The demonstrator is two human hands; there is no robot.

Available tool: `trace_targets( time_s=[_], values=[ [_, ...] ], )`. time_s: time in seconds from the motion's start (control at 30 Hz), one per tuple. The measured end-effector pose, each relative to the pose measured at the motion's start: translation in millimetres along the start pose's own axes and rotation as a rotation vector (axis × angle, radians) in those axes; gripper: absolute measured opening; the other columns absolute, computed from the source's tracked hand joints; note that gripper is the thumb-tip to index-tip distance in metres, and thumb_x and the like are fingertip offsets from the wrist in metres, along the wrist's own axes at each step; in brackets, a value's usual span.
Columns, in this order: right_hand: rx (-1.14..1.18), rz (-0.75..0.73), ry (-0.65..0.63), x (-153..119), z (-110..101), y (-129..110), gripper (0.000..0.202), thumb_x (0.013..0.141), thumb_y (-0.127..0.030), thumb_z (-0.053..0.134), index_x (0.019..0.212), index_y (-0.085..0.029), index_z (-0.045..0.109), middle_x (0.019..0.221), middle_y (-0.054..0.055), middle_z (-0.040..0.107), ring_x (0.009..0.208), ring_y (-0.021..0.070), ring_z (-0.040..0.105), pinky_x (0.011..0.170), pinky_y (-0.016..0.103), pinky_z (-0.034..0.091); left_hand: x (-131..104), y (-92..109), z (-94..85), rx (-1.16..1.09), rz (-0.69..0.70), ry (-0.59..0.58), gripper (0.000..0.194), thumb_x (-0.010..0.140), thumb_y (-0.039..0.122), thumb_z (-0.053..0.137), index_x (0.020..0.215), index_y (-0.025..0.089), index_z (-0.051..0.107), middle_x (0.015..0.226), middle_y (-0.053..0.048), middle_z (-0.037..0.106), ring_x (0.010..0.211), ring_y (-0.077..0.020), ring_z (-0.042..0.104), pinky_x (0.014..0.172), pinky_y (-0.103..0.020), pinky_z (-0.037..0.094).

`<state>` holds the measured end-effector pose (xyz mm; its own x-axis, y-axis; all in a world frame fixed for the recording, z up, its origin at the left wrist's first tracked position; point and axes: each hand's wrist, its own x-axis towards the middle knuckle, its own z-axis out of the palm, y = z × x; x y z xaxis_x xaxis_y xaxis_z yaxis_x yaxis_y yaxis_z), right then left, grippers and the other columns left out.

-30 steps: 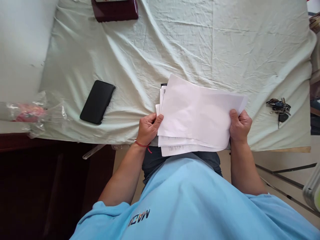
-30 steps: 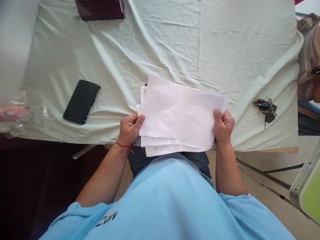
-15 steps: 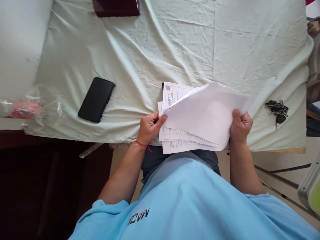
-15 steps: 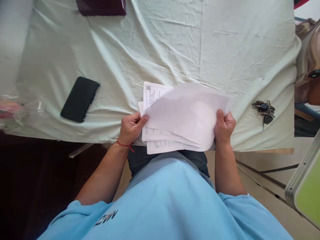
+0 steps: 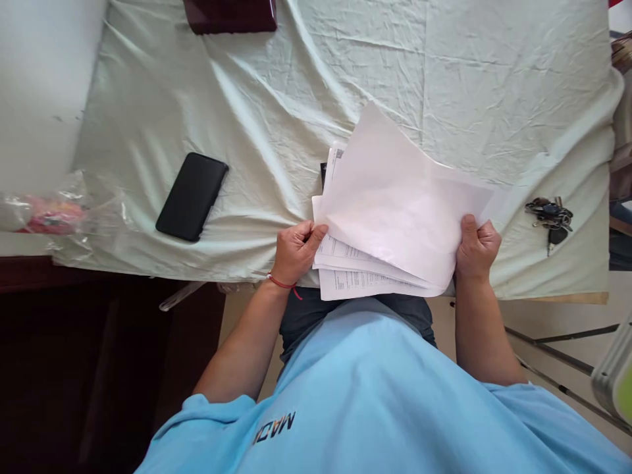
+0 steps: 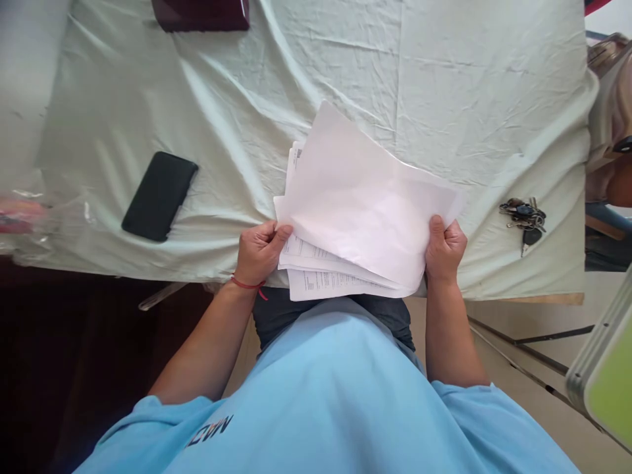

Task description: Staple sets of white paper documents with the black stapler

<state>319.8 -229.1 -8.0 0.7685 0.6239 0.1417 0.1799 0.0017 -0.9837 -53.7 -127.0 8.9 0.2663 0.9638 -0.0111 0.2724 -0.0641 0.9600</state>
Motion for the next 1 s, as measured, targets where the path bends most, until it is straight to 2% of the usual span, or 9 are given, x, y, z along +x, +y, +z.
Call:
trace_targets(
  time_s=[0.17, 0.27, 0.33, 0.4, 0.53, 0.63, 0.73, 0.9, 1.0],
  values=[
    [-0.017, -0.009, -0.02, 2.0, -1.8, 1.8, 0.058, 0.089, -0.082, 0.099, 0.099, -0.026, 0.086, 0.103, 0.007, 0.087, 0.107, 0.0269, 0.083, 0.099, 0.044, 0.074, -2.9, -8.0, -6.4, -0.137, -0.016, -0.13, 0.064, 0.097, 0.082, 0.091, 0.088, 0.021, 0.075, 0.074, 0.002, 0.065, 0.066, -0.013, 0.051, 0.062, -0.026, 0.042],
    [-0.013, 0.014, -0.062, 3.2, -4.7, 1.7, 0.057, 0.087, -0.079, 0.102, 0.101, -0.025, 0.087, 0.105, 0.008, 0.089, 0.106, 0.0275, 0.083, 0.095, 0.043, 0.074, -3.4, -8.6, -9.3, -0.172, -0.021, -0.123, 0.066, 0.099, 0.085, 0.089, 0.098, 0.02, 0.079, 0.08, -0.001, 0.07, 0.072, -0.0153, 0.058, 0.067, -0.027, 0.047],
    [-0.014, 0.041, -0.096, 3.5, -7.1, 0.5, 0.055, 0.085, -0.076, 0.105, 0.102, -0.026, 0.088, 0.106, 0.008, 0.089, 0.103, 0.0277, 0.083, 0.091, 0.043, 0.074, -3.0, -6.5, -10.1, -0.132, -0.016, -0.098, 0.07, 0.105, 0.089, 0.079, 0.096, 0.02, 0.079, 0.081, -0.002, 0.07, 0.076, -0.0165, 0.059, 0.07, -0.028, 0.047],
    [-0.013, 0.059, -0.111, 3.3, -9.3, -1.2, 0.054, 0.084, -0.074, 0.107, 0.103, -0.027, 0.09, 0.106, 0.008, 0.09, 0.102, 0.0282, 0.084, 0.089, 0.043, 0.074, -2.4, -3.1, -10.5, -0.069, -0.006, -0.072, 0.074, 0.109, 0.091, 0.071, 0.087, 0.021, 0.072, 0.077, 0.0, 0.063, 0.075, -0.0159, 0.054, 0.069, -0.029, 0.043],
    [0.005, 0.082, -0.119, 2.9, -12.3, -4.5, 0.05, 0.083, -0.069, 0.109, 0.105, -0.027, 0.091, 0.104, 0.007, 0.091, 0.102, 0.0282, 0.084, 0.092, 0.046, 0.075, -1.8, 4.3, -11.0, -0.041, -0.038, -0.058, 0.068, 0.112, 0.077, 0.071, 0.073, 0.023, 0.054, 0.068, 0.004, 0.045, 0.068, -0.0135, 0.039, 0.066, -0.032, 0.034],
    [0.019, 0.098, -0.132, 4.3, -15.1, -4.8, 0.05, 0.079, -0.069, 0.111, 0.101, -0.029, 0.091, 0.106, 0.007, 0.092, 0.104, 0.0301, 0.085, 0.092, 0.047, 0.076, -1.3, 8.8, -11.6, -0.116, -0.092, -0.09, 0.057, 0.107, 0.062, 0.073, 0.069, 0.024, 0.053, 0.065, 0.003, 0.045, 0.064, -0.0135, 0.039, 0.062, -0.032, 0.031],
    [0.032, 0.105, -0.148, 7.2, -19.3, -3.7, 0.054, 0.076, -0.072, 0.113, 0.1, -0.029, 0.09, 0.107, 0.008, 0.092, 0.101, 0.0296, 0.085, 0.091, 0.048, 0.076, -0.6, 11.9, -12.1, -0.179, -0.127, -0.118, 0.049, 0.1, 0.054, 0.072, 0.065, 0.024, 0.054, 0.061, 0.003, 0.047, 0.059, -0.0131, 0.039, 0.059, -0.033, 0.03],
    [0.047, 0.133, -0.179, 11.4, -25.5, -1.5, 0.057, 0.065, -0.073, 0.118, 0.093, -0.031, 0.091, 0.095, 0.003, 0.091, 0.079, 0.0228, 0.077, 0.073, 0.041, 0.073, 0.9, 14.7, -11.4, -0.17, -0.122, -0.114, 0.049, 0.1, 0.05, 0.071, 0.064, 0.025, 0.05, 0.06, 0.004, 0.046, 0.058, -0.0124, 0.04, 0.059, -0.033, 0.032],
    [0.058, 0.152, -0.188, 12.3, -26.6, -1.3, 0.057, 0.061, -0.071, 0.119, 0.09, -0.032, 0.091, 0.091, 0.001, 0.091, 0.074, 0.0222, 0.076, 0.066, 0.04, 0.071, 4.1, 12.0, -9.8, -0.159, -0.115, -0.102, 0.052, 0.101, 0.055, 0.073, 0.064, 0.025, 0.052, 0.058, 0.003, 0.046, 0.056, -0.0128, 0.041, 0.058, -0.032, 0.033]
  ],
)
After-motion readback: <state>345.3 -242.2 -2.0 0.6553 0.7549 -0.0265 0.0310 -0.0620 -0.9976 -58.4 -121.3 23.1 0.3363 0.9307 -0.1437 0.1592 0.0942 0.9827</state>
